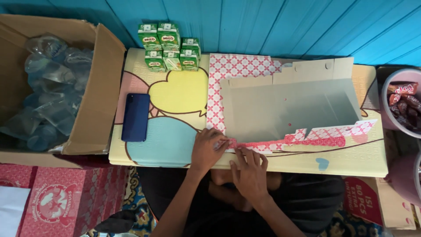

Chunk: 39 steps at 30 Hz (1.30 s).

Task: The person folds a flat cardboard box blank on a small table, pressing the side panels and bottom flaps into shape and running their hands along the edges and seams to set the folds. They work the box over repeatedly, flattening and re-creasing the panels by hand.

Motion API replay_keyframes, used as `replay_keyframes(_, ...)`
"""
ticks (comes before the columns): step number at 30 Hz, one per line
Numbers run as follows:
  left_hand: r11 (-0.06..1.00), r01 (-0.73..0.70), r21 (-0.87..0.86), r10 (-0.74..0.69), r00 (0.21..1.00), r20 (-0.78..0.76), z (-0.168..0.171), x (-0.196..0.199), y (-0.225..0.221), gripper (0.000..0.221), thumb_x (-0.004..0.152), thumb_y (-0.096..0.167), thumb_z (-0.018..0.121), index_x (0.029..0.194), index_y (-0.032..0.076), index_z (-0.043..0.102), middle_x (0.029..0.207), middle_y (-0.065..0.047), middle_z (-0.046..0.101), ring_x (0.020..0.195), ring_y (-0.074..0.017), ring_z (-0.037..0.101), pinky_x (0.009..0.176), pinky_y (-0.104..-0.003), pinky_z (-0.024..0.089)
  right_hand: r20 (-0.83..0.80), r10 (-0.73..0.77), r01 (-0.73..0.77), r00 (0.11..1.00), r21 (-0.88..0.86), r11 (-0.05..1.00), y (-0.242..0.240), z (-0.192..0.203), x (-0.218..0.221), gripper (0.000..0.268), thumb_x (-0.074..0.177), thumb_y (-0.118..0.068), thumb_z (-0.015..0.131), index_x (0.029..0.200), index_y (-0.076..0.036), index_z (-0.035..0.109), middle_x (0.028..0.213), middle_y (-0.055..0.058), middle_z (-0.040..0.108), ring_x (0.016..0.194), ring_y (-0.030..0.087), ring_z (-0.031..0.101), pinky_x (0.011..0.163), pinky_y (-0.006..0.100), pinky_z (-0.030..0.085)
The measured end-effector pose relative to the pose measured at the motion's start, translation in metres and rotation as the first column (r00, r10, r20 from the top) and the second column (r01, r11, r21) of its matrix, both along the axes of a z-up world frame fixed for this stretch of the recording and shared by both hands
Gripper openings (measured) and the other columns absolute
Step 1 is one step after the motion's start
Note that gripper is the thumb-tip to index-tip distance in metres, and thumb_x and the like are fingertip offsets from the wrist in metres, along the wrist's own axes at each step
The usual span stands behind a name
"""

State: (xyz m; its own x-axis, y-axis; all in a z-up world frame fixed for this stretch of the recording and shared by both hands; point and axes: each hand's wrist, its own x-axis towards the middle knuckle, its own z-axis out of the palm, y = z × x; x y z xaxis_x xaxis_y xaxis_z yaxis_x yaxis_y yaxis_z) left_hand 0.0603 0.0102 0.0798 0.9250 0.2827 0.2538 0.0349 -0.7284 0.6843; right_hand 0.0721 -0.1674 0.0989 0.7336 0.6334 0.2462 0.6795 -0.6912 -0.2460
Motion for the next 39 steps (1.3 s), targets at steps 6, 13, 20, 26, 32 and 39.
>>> replay_keyframes(6,1.0,0.004,-0.003,-0.004,0.999,0.039,0.001,0.002,0.002,0.011,0.085,0.026,0.08,0.087,0.016,0.076,0.091,0.005,0.065,0.084,-0.016,0.057,0.087,-0.034,0.043,0.029,0.013,-0.013,0.999,-0.005,1.0,0.005,-0.004,0.0,0.049,0.089,-0.026,0.067,0.133,-0.005,0.063,0.13,0.01,0.059,0.113,0.027,0.056,0.104,0.047,0.037)
replay_keyframes(13,1.0,0.006,0.009,-0.006,0.999,0.034,-0.003,0.001,0.002,0.011,0.085,0.025,0.08,0.089,0.016,0.075,0.091,0.005,0.065,0.084,-0.0167,0.057,0.087,-0.035,0.044,0.022,0.042,-0.042,0.999,-0.018,0.999,0.008,-0.005,-0.002,0.054,0.089,-0.028,0.067,0.137,-0.005,0.06,0.131,0.011,0.057,0.114,0.028,0.055,0.103,0.047,0.038)
replay_keyframes(20,1.0,-0.009,-0.013,0.01,0.998,0.068,0.0,0.0,0.001,0.012,0.085,0.025,0.08,0.087,0.015,0.074,0.09,0.004,0.064,0.082,-0.0173,0.058,0.085,-0.034,0.045,0.046,0.058,-0.055,0.997,-0.054,0.997,0.006,-0.014,-0.004,0.06,0.086,-0.028,0.068,0.141,-0.007,0.057,0.135,0.009,0.055,0.116,0.026,0.054,0.101,0.046,0.039)
replay_keyframes(26,1.0,-0.01,0.01,0.009,0.995,0.095,-0.008,0.0,0.001,0.011,0.082,0.021,0.08,0.09,0.015,0.075,0.091,0.004,0.065,0.085,-0.0197,0.059,0.085,-0.037,0.046,0.031,0.055,-0.054,0.998,-0.022,0.998,0.006,-0.009,-0.001,0.057,0.085,-0.027,0.069,0.137,-0.005,0.059,0.131,0.01,0.056,0.112,0.029,0.054,0.1,0.048,0.041)
replay_keyframes(32,1.0,-0.025,0.002,0.025,0.994,0.104,0.004,-0.001,0.001,0.01,0.082,0.018,0.08,0.085,0.014,0.072,0.09,0.004,0.066,0.085,-0.0183,0.059,0.083,-0.034,0.046,0.016,-0.031,0.032,0.999,-0.038,0.999,0.006,-0.01,-0.003,0.056,0.086,-0.029,0.068,0.138,-0.01,0.06,0.132,0.006,0.059,0.115,0.027,0.057,0.105,0.047,0.04)
replay_keyframes(39,1.0,-0.024,-0.003,0.024,0.997,0.075,-0.001,-0.001,0.001,0.01,0.084,0.02,0.079,0.088,0.014,0.072,0.095,0.004,0.068,0.089,-0.0179,0.06,0.087,-0.035,0.045,-0.009,0.003,-0.003,1.0,-0.035,0.999,0.005,-0.012,-0.001,0.058,0.087,-0.031,0.068,0.139,-0.007,0.059,0.132,0.009,0.057,0.115,0.029,0.056,0.105,0.048,0.039)
